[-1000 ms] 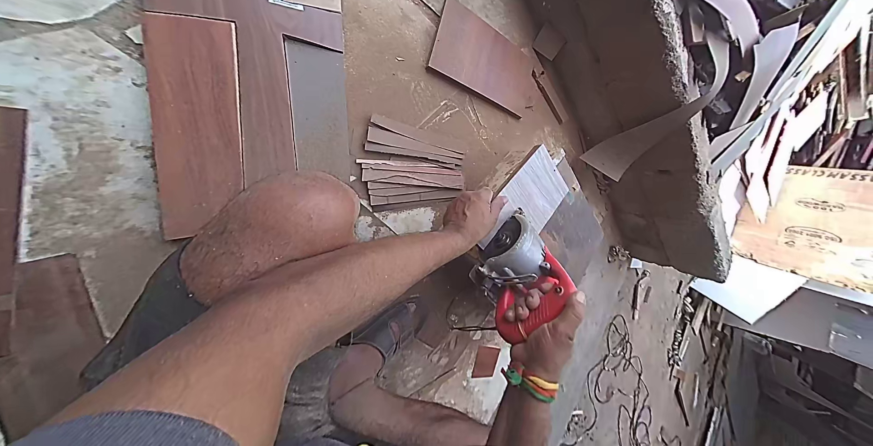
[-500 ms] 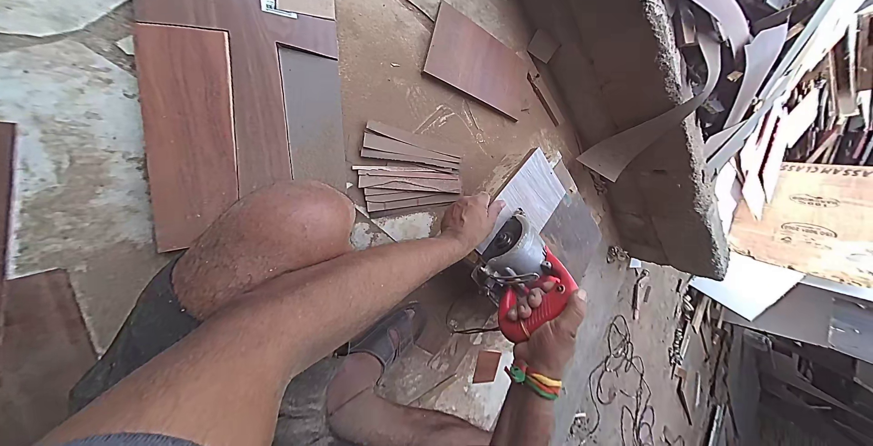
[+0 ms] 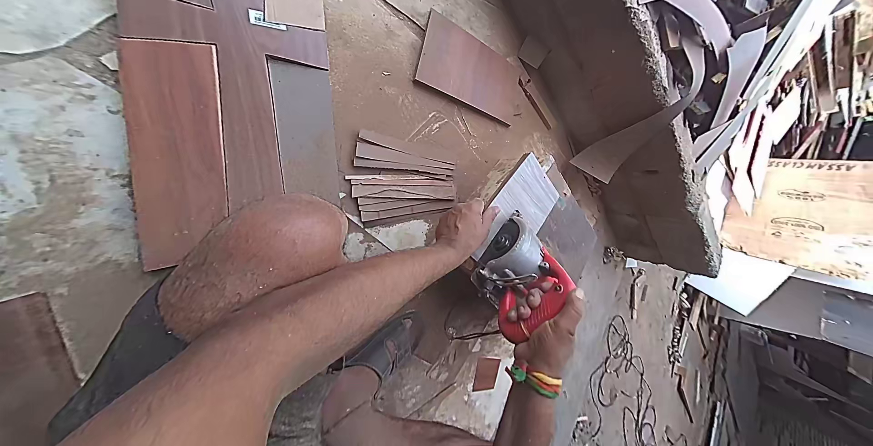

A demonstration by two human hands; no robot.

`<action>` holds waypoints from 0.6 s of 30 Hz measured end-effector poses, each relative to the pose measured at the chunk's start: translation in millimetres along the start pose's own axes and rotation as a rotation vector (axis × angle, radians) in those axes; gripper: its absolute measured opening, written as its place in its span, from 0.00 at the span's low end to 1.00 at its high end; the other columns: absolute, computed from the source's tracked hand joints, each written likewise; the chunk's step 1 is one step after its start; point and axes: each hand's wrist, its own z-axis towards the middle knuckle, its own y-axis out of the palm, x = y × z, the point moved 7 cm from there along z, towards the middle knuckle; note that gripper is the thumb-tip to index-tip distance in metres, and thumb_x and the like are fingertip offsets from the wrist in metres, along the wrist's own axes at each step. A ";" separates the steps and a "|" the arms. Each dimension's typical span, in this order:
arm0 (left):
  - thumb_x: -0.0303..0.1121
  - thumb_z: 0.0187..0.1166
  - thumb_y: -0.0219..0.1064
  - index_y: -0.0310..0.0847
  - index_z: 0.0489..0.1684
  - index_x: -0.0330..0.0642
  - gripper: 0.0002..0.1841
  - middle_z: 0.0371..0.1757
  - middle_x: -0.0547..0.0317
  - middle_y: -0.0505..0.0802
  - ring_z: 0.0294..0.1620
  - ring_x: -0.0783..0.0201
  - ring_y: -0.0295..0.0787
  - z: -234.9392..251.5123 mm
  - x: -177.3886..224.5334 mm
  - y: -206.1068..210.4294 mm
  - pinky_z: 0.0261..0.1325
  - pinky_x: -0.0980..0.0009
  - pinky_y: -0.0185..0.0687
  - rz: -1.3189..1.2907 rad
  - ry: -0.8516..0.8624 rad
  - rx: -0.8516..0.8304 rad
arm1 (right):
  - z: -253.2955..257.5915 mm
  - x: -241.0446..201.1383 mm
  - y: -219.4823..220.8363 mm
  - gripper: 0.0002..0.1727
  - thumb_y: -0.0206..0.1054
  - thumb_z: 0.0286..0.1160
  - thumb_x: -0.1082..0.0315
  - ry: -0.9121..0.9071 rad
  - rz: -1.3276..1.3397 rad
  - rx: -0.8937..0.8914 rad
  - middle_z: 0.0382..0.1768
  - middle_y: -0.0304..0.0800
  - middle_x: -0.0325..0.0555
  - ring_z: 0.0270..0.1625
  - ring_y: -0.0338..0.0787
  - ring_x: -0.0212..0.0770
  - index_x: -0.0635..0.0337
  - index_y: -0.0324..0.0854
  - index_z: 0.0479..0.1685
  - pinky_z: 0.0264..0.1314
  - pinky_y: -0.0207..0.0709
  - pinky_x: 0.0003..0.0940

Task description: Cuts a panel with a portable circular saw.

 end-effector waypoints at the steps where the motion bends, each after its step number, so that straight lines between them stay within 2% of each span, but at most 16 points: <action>1: 0.61 0.91 0.46 0.82 0.49 0.38 0.32 0.48 0.42 0.91 0.55 0.44 0.91 0.0 -0.2 0.1 0.56 0.43 0.84 -0.002 -0.003 0.000 | 0.2 -0.2 0.1 0.41 0.24 0.90 0.34 0.000 0.001 0.003 0.09 0.77 0.37 0.07 0.79 0.35 0.56 0.75 0.34 0.08 0.79 0.33; 18: 0.62 0.91 0.47 0.82 0.49 0.38 0.33 0.46 0.42 0.91 0.53 0.44 0.91 -0.2 -0.3 0.2 0.54 0.42 0.83 -0.001 -0.013 -0.011 | 10.0 -5.9 2.2 0.40 0.24 0.91 0.35 -0.008 -0.044 0.056 0.09 0.75 0.36 0.07 0.78 0.35 0.56 0.74 0.35 0.07 0.78 0.34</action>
